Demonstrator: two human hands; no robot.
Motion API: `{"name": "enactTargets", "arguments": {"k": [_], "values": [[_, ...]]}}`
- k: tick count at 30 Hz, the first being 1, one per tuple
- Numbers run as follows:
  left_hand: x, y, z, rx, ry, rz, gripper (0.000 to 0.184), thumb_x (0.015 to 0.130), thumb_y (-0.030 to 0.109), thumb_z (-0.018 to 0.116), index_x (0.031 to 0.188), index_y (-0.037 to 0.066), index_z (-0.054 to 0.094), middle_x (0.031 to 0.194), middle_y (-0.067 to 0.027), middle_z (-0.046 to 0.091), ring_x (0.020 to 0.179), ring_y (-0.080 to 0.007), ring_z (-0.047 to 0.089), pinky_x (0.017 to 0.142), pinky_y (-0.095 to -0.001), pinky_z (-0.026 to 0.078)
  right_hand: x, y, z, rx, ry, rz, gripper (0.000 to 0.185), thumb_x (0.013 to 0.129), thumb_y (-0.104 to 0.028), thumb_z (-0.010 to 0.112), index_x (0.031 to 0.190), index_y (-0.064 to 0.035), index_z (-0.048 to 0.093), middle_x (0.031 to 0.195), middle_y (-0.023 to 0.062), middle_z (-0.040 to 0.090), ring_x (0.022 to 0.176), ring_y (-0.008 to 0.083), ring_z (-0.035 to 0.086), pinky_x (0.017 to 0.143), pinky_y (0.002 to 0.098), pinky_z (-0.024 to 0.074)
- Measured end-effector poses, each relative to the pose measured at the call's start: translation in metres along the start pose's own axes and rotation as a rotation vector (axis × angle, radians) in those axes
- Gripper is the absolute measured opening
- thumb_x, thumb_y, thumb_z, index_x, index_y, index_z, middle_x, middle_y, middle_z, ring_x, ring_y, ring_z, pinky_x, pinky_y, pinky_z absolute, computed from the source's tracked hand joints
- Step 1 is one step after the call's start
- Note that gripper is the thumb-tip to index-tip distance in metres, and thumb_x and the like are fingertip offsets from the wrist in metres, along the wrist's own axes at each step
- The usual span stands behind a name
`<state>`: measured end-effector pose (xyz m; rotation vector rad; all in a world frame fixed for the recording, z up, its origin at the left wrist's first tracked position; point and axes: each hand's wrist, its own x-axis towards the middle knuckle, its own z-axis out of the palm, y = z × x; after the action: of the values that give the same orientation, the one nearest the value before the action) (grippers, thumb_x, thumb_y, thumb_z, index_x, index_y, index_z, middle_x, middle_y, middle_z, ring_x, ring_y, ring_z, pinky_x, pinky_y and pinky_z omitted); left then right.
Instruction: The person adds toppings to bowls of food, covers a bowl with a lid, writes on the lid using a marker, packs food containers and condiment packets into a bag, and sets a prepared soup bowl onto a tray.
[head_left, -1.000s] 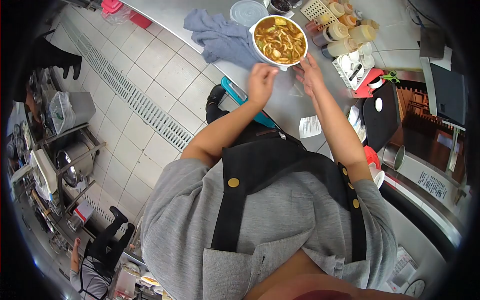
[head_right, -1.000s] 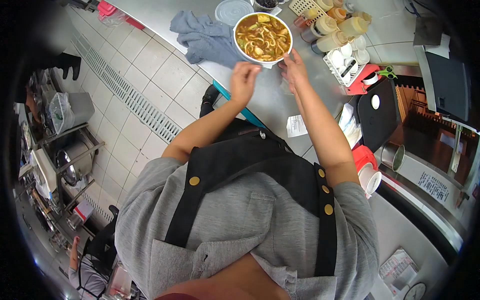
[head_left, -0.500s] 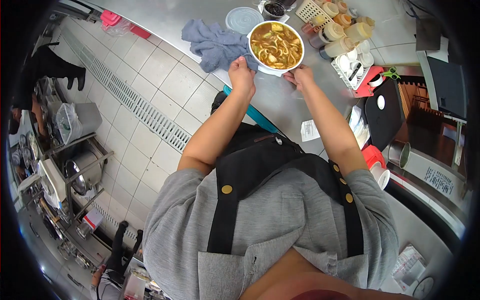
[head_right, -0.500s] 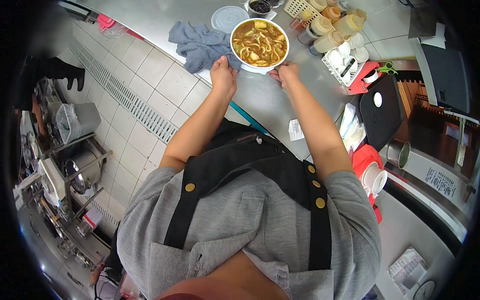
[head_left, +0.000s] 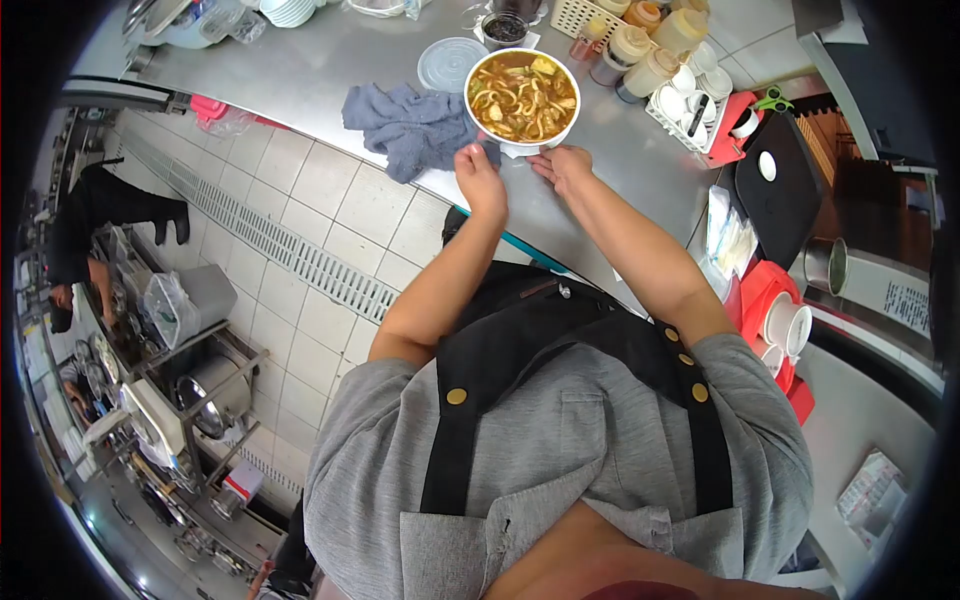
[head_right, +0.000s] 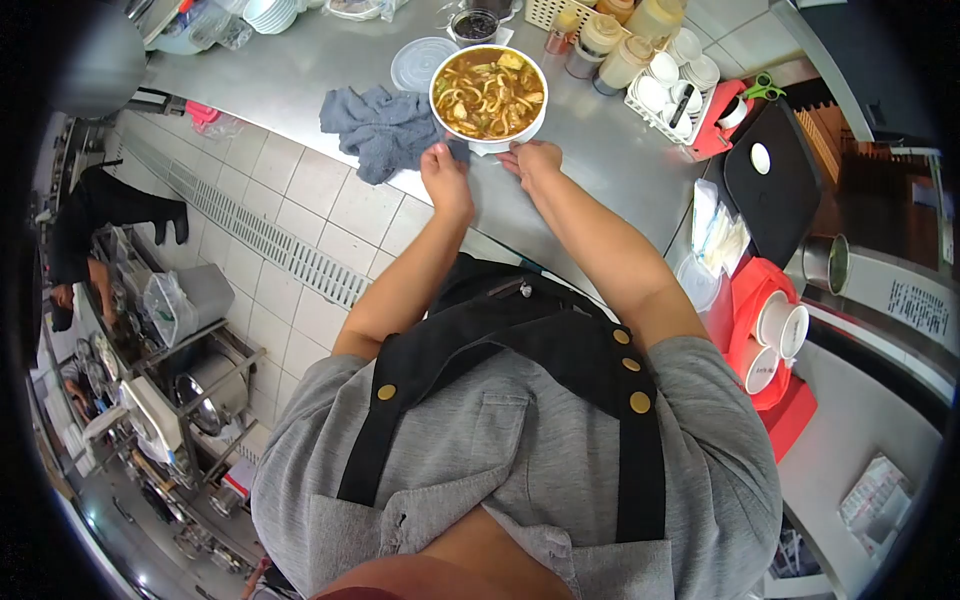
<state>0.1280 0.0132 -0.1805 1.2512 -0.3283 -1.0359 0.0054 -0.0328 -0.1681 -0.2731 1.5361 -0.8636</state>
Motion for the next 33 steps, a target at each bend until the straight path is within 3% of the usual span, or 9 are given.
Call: {"name": "enactTargets", "arguments": {"k": [9,12,15,18,21,26,29,31,33], "values": [[-0.031,0.035,-0.004,-0.015,0.016,-0.022,0.018,0.103,0.029,0.046,0.098,0.012,0.045,0.078,0.0035,0.041,0.066,-0.0071,0.039,0.059,-0.0258,0.04,0.002,0.016,-0.041,0.139,-0.294,0.106,0.031,0.094,-0.014,0.058,0.119,0.0011,0.047,0.111,0.0187,0.064,0.097,0.0333,0.067,0.083,0.0423,0.0557],[0.01,0.053,-0.039,0.408,0.203,0.47,0.022,0.104,0.027,0.043,0.097,0.007,0.046,0.086,-0.0006,0.046,0.078,-0.0113,0.041,0.073,-0.027,0.04,-0.03,0.019,-0.058,-0.003,-0.323,0.111,0.035,0.096,-0.021,0.055,0.123,-0.0003,0.047,0.116,0.0178,0.063,0.102,0.0342,0.065,0.085,0.0445,0.0544],[0.014,0.065,-0.047,0.33,-0.045,0.361,0.023,0.104,0.025,0.045,0.095,0.005,0.051,0.086,-0.0003,0.048,0.082,-0.0098,0.044,0.076,-0.0251,0.04,-0.054,0.026,-0.062,0.037,-0.502,0.259,0.046,0.091,-0.018,0.063,0.131,-0.0047,0.045,0.121,0.0174,0.059,0.102,0.0318,0.064,0.086,0.0442,0.0541],[-0.011,0.068,-0.038,0.501,-0.504,0.217,0.015,0.099,0.018,0.055,0.094,0.004,0.058,0.081,0.004,0.054,0.075,-0.0057,0.047,0.066,-0.0236,0.042,-0.079,0.034,-0.04,-0.314,-0.629,-0.244,0.069,0.082,-0.013,0.074,0.142,-0.016,0.04,0.127,0.015,0.051,0.103,0.0222,0.058,0.079,0.0363,0.0556],[-0.022,0.073,-0.029,0.945,-0.799,0.372,0.016,0.095,0.018,0.062,0.088,0.003,0.063,0.069,-0.0006,0.058,0.065,-0.0113,0.051,0.058,-0.0249,0.04,-0.045,0.058,-0.018,-0.19,-0.618,-0.381,0.038,0.087,-0.007,0.068,0.122,-0.0016,0.056,0.101,0.012,0.064,0.081,0.016,0.064,0.069,0.0291,0.0566],[-0.026,0.071,-0.025,1.419,-0.663,0.857,0.022,0.087,0.024,0.068,0.106,0.013,0.065,0.12,-0.0092,0.058,0.115,-0.0321,0.049,0.096,-0.048,0.036,-0.038,0.056,-0.008,-0.051,-0.546,-0.263,0.021,0.087,0.0,0.062,0.108,0.0011,0.061,0.091,0.0093,0.066,0.07,0.0149,0.065,0.063,0.0289,0.0565],[-0.02,0.067,-0.042,1.655,-0.519,1.001,0.023,0.086,0.024,0.068,0.108,0.018,0.063,0.127,-0.0085,0.053,0.118,-0.0335,0.046,0.096,-0.0506,0.035,-0.04,0.041,-0.023,-0.049,-0.452,-0.182,0.031,0.083,0.005,0.058,0.113,-0.0017,0.059,0.103,0.0142,0.064,0.084,0.0222,0.066,0.074,0.0357,0.0566],[0.021,0.068,-0.066,1.613,-0.629,0.882,0.023,0.084,0.019,0.067,0.105,0.014,0.062,0.125,-0.0096,0.055,0.114,-0.0347,0.048,0.092,-0.0482,0.039,-0.039,0.037,-0.032,-0.499,0.126,-0.764,0.059,0.078,0.006,0.056,0.135,-0.0084,0.048,0.126,0.0188,0.054,0.113,0.0321,0.055,0.095,0.0435,0.0474],[0.065,0.079,-0.083,1.536,-0.67,0.882,0.022,0.083,0.014,0.066,0.105,0.01,0.061,0.12,-0.0124,0.057,0.109,-0.0359,0.05,0.09,-0.0463,0.043,-0.064,0.0,-0.043,-0.635,0.197,-0.91,0.07,0.077,0.005,0.055,0.142,-0.0132,0.039,0.136,0.0177,0.045,0.123,0.0342,0.045,0.1,0.0452,0.0412]]}}
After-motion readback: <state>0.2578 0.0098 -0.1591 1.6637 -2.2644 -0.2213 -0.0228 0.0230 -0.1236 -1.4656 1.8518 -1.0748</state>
